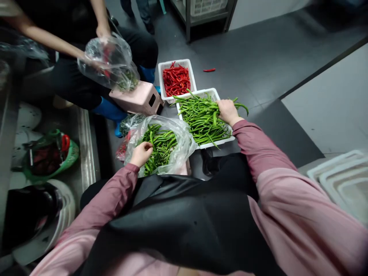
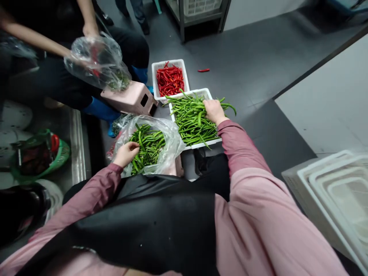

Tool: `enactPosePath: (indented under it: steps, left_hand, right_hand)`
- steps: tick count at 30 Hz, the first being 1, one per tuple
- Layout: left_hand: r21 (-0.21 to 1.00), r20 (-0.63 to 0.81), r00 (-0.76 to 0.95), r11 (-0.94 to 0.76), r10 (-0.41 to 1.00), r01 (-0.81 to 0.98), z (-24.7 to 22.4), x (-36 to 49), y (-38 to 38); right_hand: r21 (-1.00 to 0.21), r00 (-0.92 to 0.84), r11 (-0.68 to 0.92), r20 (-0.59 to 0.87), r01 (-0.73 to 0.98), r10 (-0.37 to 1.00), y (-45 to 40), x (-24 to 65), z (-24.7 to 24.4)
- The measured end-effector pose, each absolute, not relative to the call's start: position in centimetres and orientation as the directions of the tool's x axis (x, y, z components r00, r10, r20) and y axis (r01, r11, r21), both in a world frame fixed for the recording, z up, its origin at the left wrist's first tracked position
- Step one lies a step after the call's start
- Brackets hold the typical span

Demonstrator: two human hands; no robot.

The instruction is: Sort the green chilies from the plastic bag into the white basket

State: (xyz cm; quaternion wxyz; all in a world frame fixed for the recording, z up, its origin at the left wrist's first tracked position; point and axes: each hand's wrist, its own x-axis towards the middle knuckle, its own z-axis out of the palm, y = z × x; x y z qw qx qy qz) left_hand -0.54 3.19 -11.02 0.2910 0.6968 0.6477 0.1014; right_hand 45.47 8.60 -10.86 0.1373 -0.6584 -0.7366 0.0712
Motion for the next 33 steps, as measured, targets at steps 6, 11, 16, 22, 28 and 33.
enactPosePath:
  steps: [6,11,16,22,28,33]
  left_hand:
    - [0.39,-0.405,0.077,0.097,0.911,0.916,-13.1,-2.5,1.8]
    - [0.247,-0.517,0.077,0.062,0.852,0.967,-13.0,-1.6,2.1]
    - [0.178,-0.59,0.122,-0.018,0.798,0.984,-14.1,-1.6,1.9]
    - [0.137,-0.61,0.167,-0.104,0.775,0.985,-14.8,-1.6,2.0]
    - [0.051,-0.632,0.194,-0.21,0.751,0.976,-15.0,-1.1,2.3]
    - [-0.005,-0.672,0.225,-0.308,0.705,0.951,-15.3,-0.4,2.6]
  right_hand:
    - [-0.028,-0.295,0.294,-0.116,0.955,0.948,11.2,42.5,-16.3]
    - [-0.041,-0.359,0.358,-0.183,0.933,0.915,11.0,40.3,-20.1]
    - [0.016,-0.186,0.198,-0.269,0.98,0.945,7.5,38.0,-25.1]
    - [-0.147,-0.278,0.236,-0.475,0.961,0.835,10.2,42.1,-20.8]
    - [-0.001,0.163,-0.184,-0.459,0.983,0.873,7.5,54.9,-13.4]
    - [-0.068,0.134,-0.228,-0.635,0.971,0.761,-0.6,54.5,-17.9]
